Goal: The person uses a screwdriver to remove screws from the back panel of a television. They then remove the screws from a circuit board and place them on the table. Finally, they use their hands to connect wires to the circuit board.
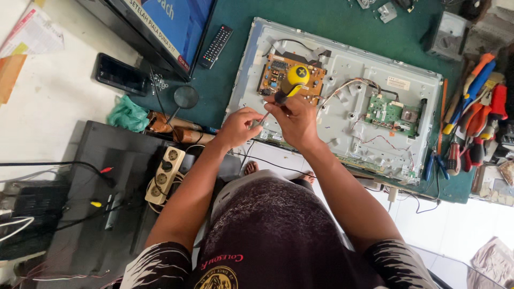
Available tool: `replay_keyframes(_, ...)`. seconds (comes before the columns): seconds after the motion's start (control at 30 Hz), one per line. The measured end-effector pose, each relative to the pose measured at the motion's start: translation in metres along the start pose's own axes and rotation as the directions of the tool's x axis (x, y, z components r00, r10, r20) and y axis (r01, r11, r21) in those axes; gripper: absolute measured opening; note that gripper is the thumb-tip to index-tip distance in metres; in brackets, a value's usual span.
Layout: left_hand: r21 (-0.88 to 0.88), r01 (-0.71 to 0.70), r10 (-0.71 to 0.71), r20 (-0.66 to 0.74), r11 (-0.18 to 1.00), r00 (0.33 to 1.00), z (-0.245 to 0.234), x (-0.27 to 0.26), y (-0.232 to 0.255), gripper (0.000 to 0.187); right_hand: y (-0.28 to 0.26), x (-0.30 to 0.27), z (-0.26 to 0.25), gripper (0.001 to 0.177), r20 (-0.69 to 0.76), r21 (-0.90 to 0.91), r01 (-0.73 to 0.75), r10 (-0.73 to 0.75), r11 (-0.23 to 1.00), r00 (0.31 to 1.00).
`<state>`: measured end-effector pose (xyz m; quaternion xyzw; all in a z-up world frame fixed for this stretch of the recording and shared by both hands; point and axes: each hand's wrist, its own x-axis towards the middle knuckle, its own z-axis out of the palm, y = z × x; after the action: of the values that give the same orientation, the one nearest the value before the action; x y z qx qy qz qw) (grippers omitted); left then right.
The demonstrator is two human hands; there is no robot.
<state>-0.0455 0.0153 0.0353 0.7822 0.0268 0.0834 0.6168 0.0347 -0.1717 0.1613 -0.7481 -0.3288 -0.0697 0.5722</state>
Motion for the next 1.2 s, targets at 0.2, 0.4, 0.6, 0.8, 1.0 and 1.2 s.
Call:
replay_keyframes(0.2, 0.193, -0.178, 0.179, 0.011, 0.965, 0.984, 0.008, 0.0, -0.027, 0.017, 0.008, -0.004, 0.012, 0.017, 0.031, 0.055, 0.007, -0.009, 0.998, 0.999)
replay_keyframes(0.4, 0.179, -0.114, 0.097, 0.101, 0.977, 0.99, 0.004, 0.001, -0.034, 0.019, 0.015, -0.007, 0.017, 0.015, 0.023, 0.016, 0.044, -0.044, 0.999, 0.999)
replay_keyframes(0.6, 0.201, -0.113, 0.091, 0.116, 0.973, 0.989, 0.002, -0.001, -0.02, 0.021, 0.017, -0.011, 0.015, 0.015, 0.011, -0.018, 0.051, -0.051, 0.999, 0.999)
replay_keyframes(0.8, 0.236, -0.109, 0.077, 0.14, 0.966, 0.987, 0.004, 0.003, -0.029, 0.018, 0.03, -0.013, 0.015, 0.017, 0.035, 0.01, 0.034, -0.034, 0.999, 0.999)
replay_keyframes(1.0, 0.284, -0.102, 0.062, 0.149, 0.953, 0.987, 0.006, 0.003, -0.035, 0.019, 0.021, -0.009, 0.012, 0.016, 0.062, 0.012, 0.07, -0.071, 0.997, 0.996)
replay_keyframes(1.2, 0.274, -0.138, 0.09, 0.181, 0.952, 0.979, 0.003, 0.006, -0.038, 0.013, 0.017, -0.007, 0.009, 0.015, 0.084, 0.052, 0.075, -0.079, 0.996, 0.993)
